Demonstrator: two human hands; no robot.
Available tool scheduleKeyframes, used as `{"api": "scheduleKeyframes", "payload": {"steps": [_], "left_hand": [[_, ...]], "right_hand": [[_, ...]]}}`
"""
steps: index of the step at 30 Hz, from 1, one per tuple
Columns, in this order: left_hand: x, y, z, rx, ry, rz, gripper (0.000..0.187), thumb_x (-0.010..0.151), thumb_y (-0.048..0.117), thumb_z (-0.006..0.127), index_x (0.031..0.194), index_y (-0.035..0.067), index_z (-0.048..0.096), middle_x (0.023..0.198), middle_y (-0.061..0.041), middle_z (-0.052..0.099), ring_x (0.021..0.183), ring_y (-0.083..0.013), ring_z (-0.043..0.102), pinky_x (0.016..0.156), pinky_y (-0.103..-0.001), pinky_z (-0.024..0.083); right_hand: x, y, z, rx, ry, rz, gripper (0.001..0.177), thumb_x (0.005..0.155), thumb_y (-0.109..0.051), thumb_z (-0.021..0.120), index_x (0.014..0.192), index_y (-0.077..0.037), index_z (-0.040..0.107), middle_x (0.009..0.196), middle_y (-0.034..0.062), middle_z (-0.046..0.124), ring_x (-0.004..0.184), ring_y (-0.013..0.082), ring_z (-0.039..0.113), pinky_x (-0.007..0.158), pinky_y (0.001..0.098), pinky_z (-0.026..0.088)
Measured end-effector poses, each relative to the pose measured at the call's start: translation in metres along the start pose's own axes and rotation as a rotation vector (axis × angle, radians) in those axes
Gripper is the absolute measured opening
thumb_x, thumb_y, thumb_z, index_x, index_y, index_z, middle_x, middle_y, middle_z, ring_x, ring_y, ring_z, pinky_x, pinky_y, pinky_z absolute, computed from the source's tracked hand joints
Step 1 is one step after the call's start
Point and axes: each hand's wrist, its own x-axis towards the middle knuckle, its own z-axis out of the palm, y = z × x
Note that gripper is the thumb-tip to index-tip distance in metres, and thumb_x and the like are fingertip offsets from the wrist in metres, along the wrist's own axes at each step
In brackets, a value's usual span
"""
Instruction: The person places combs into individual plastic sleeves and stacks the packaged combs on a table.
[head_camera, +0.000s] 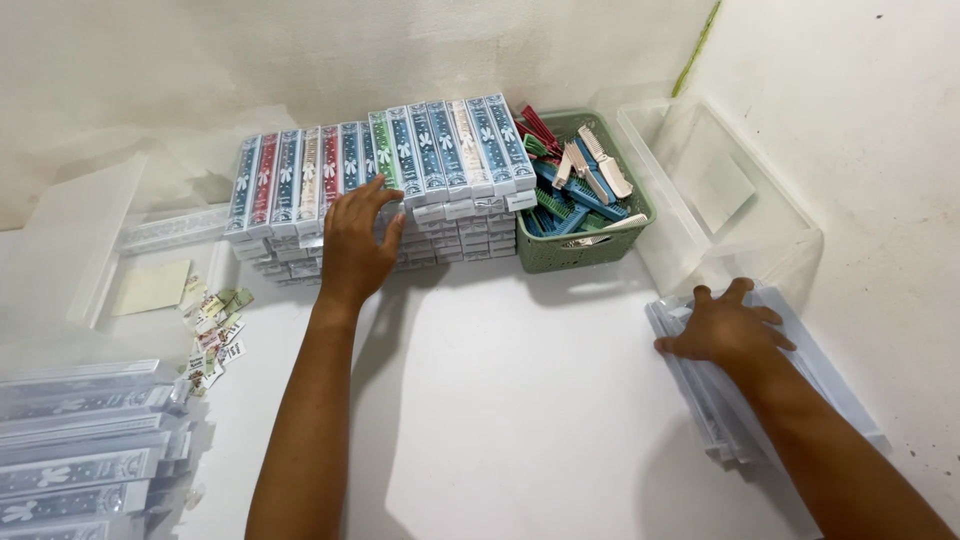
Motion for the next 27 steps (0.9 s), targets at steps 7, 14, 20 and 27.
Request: {"api": "scheduleKeyframes", "payload": {"steps": [7, 14, 20, 27], "left_hand": [[-0.002, -0.004, 0.002, -0.011, 0.020, 0.020, 0.026, 0.099, 0.022, 0.069, 0.125, 0.017, 0.068, 0.147, -0.011, 0.060, 0.140, -0.0309, 0.051, 0.122, -0.056, 0.028], [-0.003, -0.003, 0.002, -0.012, 0.030, 0.024, 0.025, 0.099, 0.022, 0.069, 0.124, 0.017, 0.068, 0.146, -0.011, 0.061, 0.139, -0.0306, 0.052, 0.122, -0.056, 0.029], [-0.003, -0.002, 0.000, -0.014, 0.037, 0.035, 0.026, 0.099, 0.022, 0.069, 0.124, 0.017, 0.068, 0.146, -0.011, 0.061, 0.139, -0.0306, 0.052, 0.122, -0.055, 0.030], [-0.005, 0.002, -0.003, 0.001, 0.019, 0.013, 0.029, 0.098, 0.021, 0.070, 0.126, 0.017, 0.067, 0.147, -0.011, 0.059, 0.141, -0.0314, 0.050, 0.123, -0.054, 0.029]], "right_hand": [[-0.003, -0.031, 0.014, -0.019, 0.031, -0.071, 0.089, 0.085, -0.050, 0.078, 0.158, -0.025, 0.034, 0.168, 0.0227, 0.005, 0.141, 0.0636, 0.030, 0.100, 0.0777, 0.045], [-0.039, -0.072, 0.014, -0.027, 0.101, -0.236, 0.085, 0.090, -0.058, 0.066, 0.158, -0.018, 0.033, 0.163, 0.0294, 0.011, 0.137, 0.0598, 0.039, 0.096, 0.0746, 0.050], [-0.068, -0.140, 0.016, -0.040, 0.172, -0.408, 0.081, 0.091, -0.059, 0.063, 0.156, -0.018, 0.037, 0.156, 0.0289, 0.022, 0.132, 0.0566, 0.043, 0.094, 0.0745, 0.050], [-0.078, -0.224, 0.021, -0.052, 0.225, -0.486, 0.081, 0.092, -0.066, 0.060, 0.151, -0.012, 0.044, 0.153, 0.0313, 0.027, 0.127, 0.0596, 0.048, 0.092, 0.0730, 0.050]]}}
